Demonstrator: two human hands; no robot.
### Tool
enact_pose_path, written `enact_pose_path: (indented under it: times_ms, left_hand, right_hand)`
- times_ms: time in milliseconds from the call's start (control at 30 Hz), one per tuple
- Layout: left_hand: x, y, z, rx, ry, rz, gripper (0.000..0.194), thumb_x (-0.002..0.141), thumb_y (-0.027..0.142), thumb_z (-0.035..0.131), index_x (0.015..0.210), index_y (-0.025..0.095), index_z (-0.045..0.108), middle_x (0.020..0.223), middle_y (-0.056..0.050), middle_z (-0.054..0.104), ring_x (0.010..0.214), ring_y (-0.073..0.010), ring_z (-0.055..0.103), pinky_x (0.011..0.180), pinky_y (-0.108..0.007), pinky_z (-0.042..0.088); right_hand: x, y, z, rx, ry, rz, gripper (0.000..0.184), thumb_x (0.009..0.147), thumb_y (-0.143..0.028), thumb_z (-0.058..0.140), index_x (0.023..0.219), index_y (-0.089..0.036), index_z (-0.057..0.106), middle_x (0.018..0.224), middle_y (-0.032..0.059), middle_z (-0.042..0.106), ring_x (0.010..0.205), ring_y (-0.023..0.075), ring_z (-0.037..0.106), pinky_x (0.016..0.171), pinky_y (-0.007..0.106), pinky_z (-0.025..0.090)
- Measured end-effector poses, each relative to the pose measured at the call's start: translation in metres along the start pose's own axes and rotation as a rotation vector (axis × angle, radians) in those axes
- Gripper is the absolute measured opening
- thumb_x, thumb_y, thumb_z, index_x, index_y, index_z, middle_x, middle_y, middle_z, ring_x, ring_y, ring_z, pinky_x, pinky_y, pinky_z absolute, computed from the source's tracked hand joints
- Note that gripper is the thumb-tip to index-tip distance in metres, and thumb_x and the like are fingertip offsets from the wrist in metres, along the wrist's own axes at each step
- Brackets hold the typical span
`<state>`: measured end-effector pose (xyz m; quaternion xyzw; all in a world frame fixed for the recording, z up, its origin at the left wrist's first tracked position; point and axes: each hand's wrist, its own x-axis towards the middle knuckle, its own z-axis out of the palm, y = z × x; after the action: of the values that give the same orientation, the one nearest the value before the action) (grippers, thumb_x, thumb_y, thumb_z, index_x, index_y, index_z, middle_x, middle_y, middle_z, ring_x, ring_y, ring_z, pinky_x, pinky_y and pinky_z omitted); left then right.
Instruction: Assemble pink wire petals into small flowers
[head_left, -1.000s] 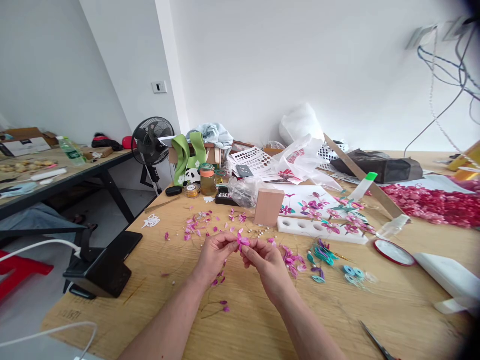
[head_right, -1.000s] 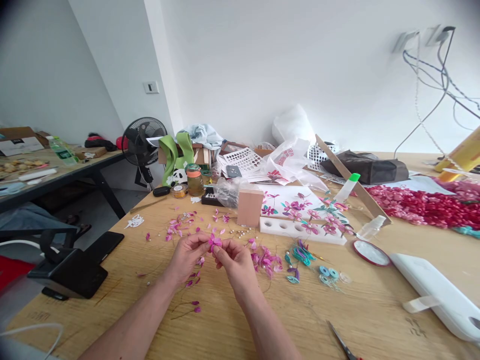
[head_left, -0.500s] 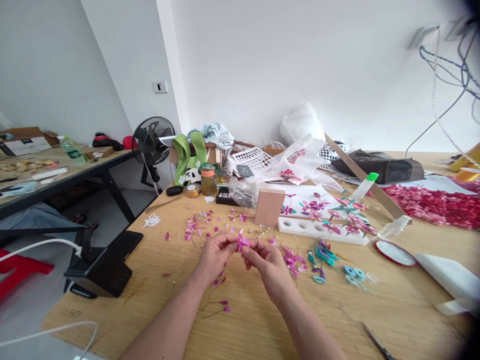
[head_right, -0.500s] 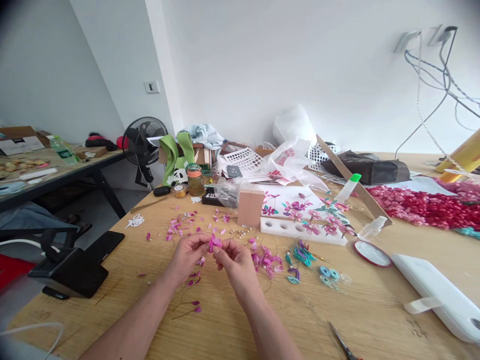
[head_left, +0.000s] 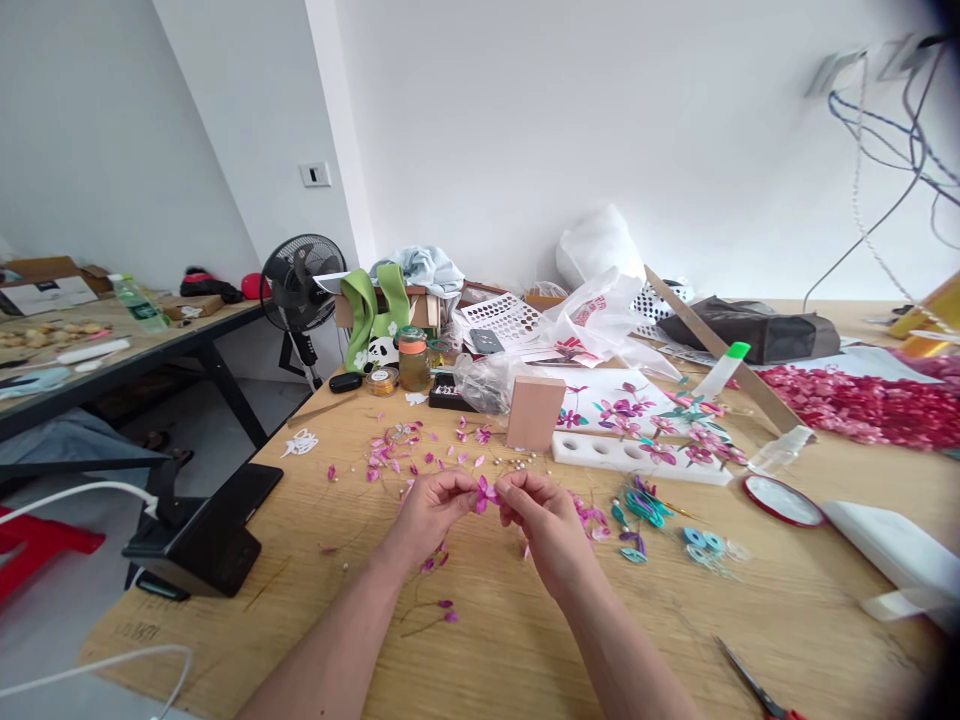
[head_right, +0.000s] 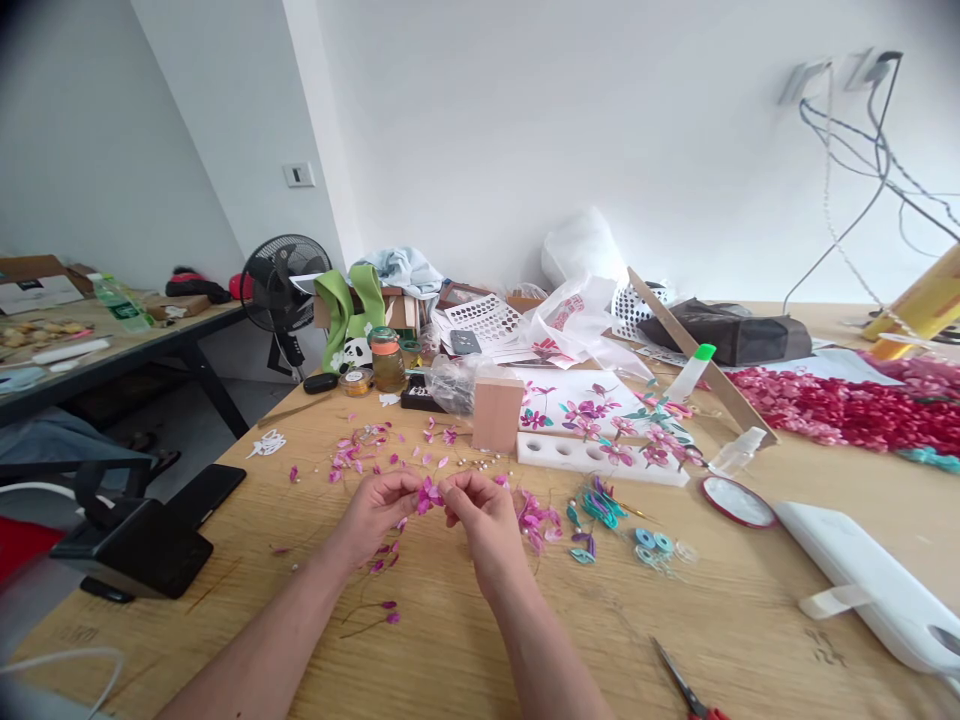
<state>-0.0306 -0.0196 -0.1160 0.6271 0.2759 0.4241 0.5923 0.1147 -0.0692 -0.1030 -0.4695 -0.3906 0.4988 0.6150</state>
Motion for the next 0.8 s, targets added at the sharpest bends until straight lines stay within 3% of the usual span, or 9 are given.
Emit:
enact_pose_path:
  times_ms: [300, 800]
  left_hand:
    - [-0.0013, 0.0046, -0.0001, -0.065, -0.046, -0.032, 0.017, 0.073, 0.031, 0.069, 0.074, 0.013, 0.07, 0.072, -0.004, 0.061, 0.072, -0.0146, 0.052, 0.072, -0.027, 0.04]
    - [-0.0014, 0.0029, -0.0003, -0.107, -0.026, -0.053, 0.016, 0.07, 0.03, 0.072, 0.074, 0.014, 0.07, 0.072, -0.003, 0.062, 0.07, -0.0138, 0.053, 0.069, -0.025, 0.04]
  right_hand:
    - [0.0017, 0.0029, -0.0021, 0.086, -0.038, 0.09, 0.033, 0.063, -0.044, 0.075, 0.058, -0.016, 0.057, 0.055, -0.0017, 0.052, 0.049, 0.0086, 0.043, 0.049, 0.022, 0.035]
    - [0.0005, -0.0005, -0.0012, 0.042, -0.048, 0.07, 0.031, 0.063, -0.041, 0.074, 0.058, -0.016, 0.058, 0.052, -0.0024, 0.05, 0.05, 0.0092, 0.042, 0.049, 0.023, 0.033]
